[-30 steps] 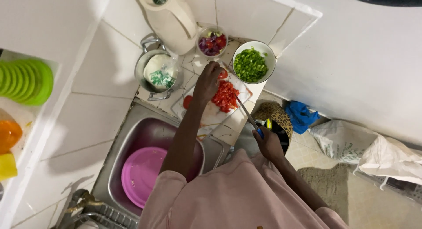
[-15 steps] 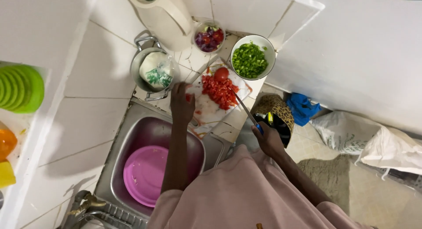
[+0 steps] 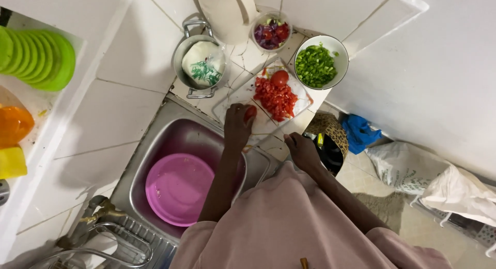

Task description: Dicing a tomato on a cutting board next to a sink in a kitchen area.

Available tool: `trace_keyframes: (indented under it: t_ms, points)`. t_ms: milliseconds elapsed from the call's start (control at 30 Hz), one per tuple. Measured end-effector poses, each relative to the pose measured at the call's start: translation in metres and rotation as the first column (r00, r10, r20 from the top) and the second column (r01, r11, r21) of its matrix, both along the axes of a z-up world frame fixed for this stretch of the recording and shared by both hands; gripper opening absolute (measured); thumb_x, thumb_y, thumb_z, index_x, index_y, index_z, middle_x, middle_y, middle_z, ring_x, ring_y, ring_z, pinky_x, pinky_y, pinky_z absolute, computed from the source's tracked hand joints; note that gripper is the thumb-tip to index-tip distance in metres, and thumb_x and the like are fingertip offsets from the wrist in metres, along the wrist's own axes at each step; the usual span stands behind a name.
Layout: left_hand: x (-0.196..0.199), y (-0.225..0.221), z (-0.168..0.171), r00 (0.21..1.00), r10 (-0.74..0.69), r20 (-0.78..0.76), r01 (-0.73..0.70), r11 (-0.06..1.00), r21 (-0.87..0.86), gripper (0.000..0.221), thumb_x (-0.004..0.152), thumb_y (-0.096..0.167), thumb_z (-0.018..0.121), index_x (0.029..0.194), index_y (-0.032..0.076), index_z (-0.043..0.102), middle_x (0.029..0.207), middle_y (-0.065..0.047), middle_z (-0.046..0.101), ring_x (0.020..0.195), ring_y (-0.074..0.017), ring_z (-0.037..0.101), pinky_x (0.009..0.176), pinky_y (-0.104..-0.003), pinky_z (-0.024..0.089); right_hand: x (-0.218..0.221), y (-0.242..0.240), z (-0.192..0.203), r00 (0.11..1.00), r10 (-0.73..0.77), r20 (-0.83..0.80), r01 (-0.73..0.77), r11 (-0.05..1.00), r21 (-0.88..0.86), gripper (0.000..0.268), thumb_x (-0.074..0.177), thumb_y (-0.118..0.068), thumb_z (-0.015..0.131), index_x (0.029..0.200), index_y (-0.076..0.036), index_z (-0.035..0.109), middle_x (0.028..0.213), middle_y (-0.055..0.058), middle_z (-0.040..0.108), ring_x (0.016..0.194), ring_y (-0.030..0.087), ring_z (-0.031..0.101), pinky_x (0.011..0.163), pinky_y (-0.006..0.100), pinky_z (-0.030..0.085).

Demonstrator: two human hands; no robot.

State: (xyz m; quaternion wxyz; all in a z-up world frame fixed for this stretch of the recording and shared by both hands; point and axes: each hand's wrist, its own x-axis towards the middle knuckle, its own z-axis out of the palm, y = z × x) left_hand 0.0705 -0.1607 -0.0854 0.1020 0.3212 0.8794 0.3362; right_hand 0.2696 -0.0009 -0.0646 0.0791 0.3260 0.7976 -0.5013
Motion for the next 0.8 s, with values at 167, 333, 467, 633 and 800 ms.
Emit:
trace_keyframes:
  t_ms: [167, 333, 467, 633, 800]
  points:
    - [0.005, 0.004, -0.001, 0.994, 0.106, 0.010, -0.106, 0.994, -0.007, 0.028, 0.100, 0.031, 0.063, 0.117, 0.009, 0.057, 0.108, -0.011, 0.055, 0.100, -0.0355, 0.064, 0.084, -0.048, 0.057, -0.001, -0.006, 0.009, 1.000, 0.009, 0.023, -0.009, 1.000, 0.001, 0.056, 0.111, -0.048, 0.046, 0.104, 0.002, 0.071, 0.063, 0.019, 0.063, 0.053, 0.028, 0.059, 0.052, 0.041, 0.043]
    - [-0.016, -0.016, -0.034, 0.905, -0.343, -0.251, 0.373, 0.924, 0.085, 0.031, 0.103, 0.005, 0.046, 0.129, 0.014, 0.060, 0.138, -0.016, 0.053, 0.128, -0.0427, 0.054, 0.093, -0.049, 0.053, 0.009, -0.005, 0.013, 0.998, -0.023, 0.056, 0.024, 1.000, -0.019, 0.058, 0.111, -0.049, 0.044, 0.103, 0.001, 0.071, 0.066, 0.018, 0.063, 0.060, 0.029, 0.063, 0.057, 0.041, 0.046]
    - [-0.038, -0.021, -0.034, 0.907, -0.392, -0.156, 0.395, 0.919, -0.014, 0.031, 0.096, 0.020, 0.063, 0.128, 0.018, 0.063, 0.131, -0.017, 0.054, 0.118, -0.0438, 0.059, 0.093, -0.050, 0.057, 0.006, -0.007, 0.023, 0.995, -0.038, 0.087, 0.046, 0.995, -0.083, 0.054, 0.110, -0.048, 0.044, 0.103, -0.001, 0.071, 0.070, 0.017, 0.066, 0.066, 0.030, 0.065, 0.061, 0.044, 0.048]
    - [-0.057, -0.021, -0.015, 0.983, -0.183, 0.000, 0.182, 0.977, 0.107, 0.049, 0.102, 0.057, 0.053, 0.128, 0.017, 0.061, 0.129, -0.016, 0.048, 0.108, -0.0413, 0.060, 0.091, -0.053, 0.057, 0.006, -0.012, 0.031, 0.990, 0.033, 0.136, -0.021, 0.995, -0.094, 0.048, 0.107, -0.041, 0.044, 0.101, -0.002, 0.072, 0.072, 0.020, 0.069, 0.071, 0.036, 0.068, 0.066, 0.047, 0.050]
    - [-0.051, -0.034, -0.020, 0.999, -0.025, 0.044, 0.017, 0.983, 0.182, 0.032, 0.098, 0.025, 0.074, 0.125, 0.011, 0.064, 0.123, -0.014, 0.055, 0.115, -0.0398, 0.060, 0.089, -0.047, 0.056, -0.007, -0.022, 0.038, 0.974, 0.182, 0.137, -0.147, 0.961, -0.235, 0.045, 0.108, -0.030, 0.042, 0.099, 0.003, 0.072, 0.092, 0.030, 0.074, 0.090, 0.049, 0.070, 0.079, 0.053, 0.054]
